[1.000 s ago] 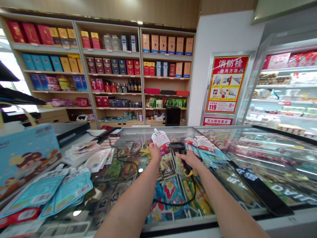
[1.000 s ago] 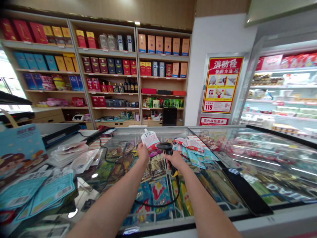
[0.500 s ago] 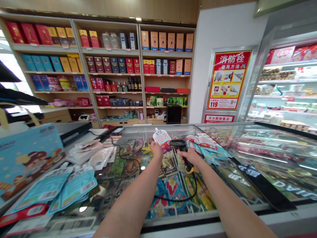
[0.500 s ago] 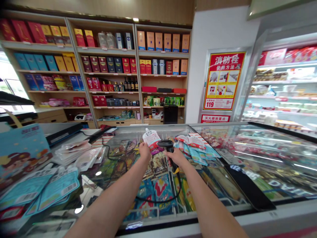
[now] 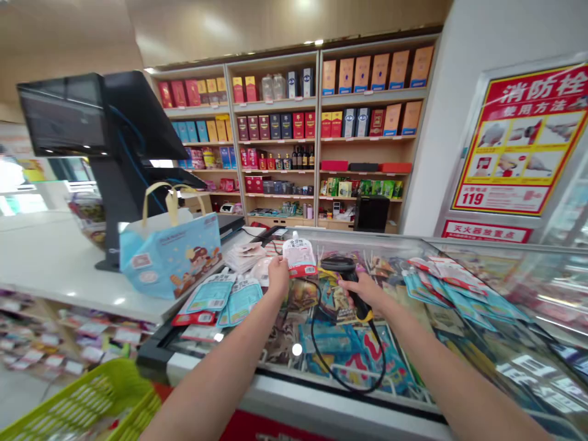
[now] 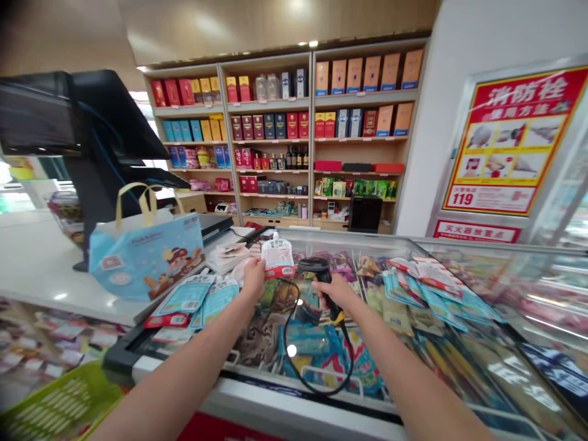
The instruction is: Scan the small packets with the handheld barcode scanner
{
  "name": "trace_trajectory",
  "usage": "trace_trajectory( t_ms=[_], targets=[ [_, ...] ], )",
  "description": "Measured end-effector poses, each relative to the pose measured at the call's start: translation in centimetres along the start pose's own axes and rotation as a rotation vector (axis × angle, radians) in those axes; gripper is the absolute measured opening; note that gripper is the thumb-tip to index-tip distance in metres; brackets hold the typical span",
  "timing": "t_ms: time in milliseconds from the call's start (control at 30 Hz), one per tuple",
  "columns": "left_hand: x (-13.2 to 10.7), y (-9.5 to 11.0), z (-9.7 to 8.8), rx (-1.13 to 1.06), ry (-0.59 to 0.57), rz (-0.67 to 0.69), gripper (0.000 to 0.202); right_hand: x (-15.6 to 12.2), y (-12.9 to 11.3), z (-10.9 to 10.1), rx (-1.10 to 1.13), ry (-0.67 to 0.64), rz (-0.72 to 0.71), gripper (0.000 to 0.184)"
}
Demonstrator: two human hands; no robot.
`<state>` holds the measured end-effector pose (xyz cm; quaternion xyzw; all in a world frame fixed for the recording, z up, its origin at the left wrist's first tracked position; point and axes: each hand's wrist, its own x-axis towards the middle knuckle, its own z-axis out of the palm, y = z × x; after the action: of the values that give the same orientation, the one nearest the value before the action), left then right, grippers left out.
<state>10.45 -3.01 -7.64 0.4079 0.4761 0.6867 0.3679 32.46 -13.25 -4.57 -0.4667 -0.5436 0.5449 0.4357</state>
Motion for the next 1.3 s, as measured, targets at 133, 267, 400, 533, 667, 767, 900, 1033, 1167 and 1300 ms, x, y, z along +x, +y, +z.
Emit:
trace_trajectory(
  t_ms=[133,267,400,533,667,767,900,1033,1167,1300],
  targets=[
    [1.0,2.1,-7.5,0.19,0.049,0.12,0.016,1.3,-0.4,4.6,-0.053,-0.087,0.004,0.024],
    [1.5,4.2,-13.5,0.668,0.087,0.208,0.019,2.5,-0.7,8.7,-0.114,-0.179,-0.012,0.023],
    [1.5,5.2,-16.0,1.032,0.055,0.226,0.03,2.9,-1.2,11.5,-0.15,-0.247,-0.007,0.026],
    [0.1,4.8,-16.1,1.23,0.001,0.38,0.043,3.0,-1.3,12.4,-0.164,-0.269,-0.001,0.029],
    [-2.9,4.0,-15.4,1.367,-0.288,0.679,0.052,2.9,-0.8,11.5,-0.166,-0.217,0.009,0.028],
    [-4.7,3.8,-15.0,1.428,-0.645,0.827,0.051,2.6,-0.4,10.2,-0.164,-0.165,-0.001,0.025],
    [-4.5,4.7,-15.3,1.413,-0.89,0.891,0.031,1.9,-0.1,8.0,-0.147,-0.109,-0.002,0.023],
    [-2.9,5.4,-16.5,1.326,-1.031,0.982,0.018,0.9,0.0,5.4,-0.118,-0.029,0.016,0.023],
    [-2.2,5.1,-16.0,1.197,-0.995,1.062,0.025,-0.1,0.2,2.5,-0.063,0.051,0.032,0.025],
    [-3.6,4.3,-10.0,0.952,-0.882,0.976,0.024,-0.6,0.6,-0.5,0.044,0.114,0.03,0.028]
  ],
)
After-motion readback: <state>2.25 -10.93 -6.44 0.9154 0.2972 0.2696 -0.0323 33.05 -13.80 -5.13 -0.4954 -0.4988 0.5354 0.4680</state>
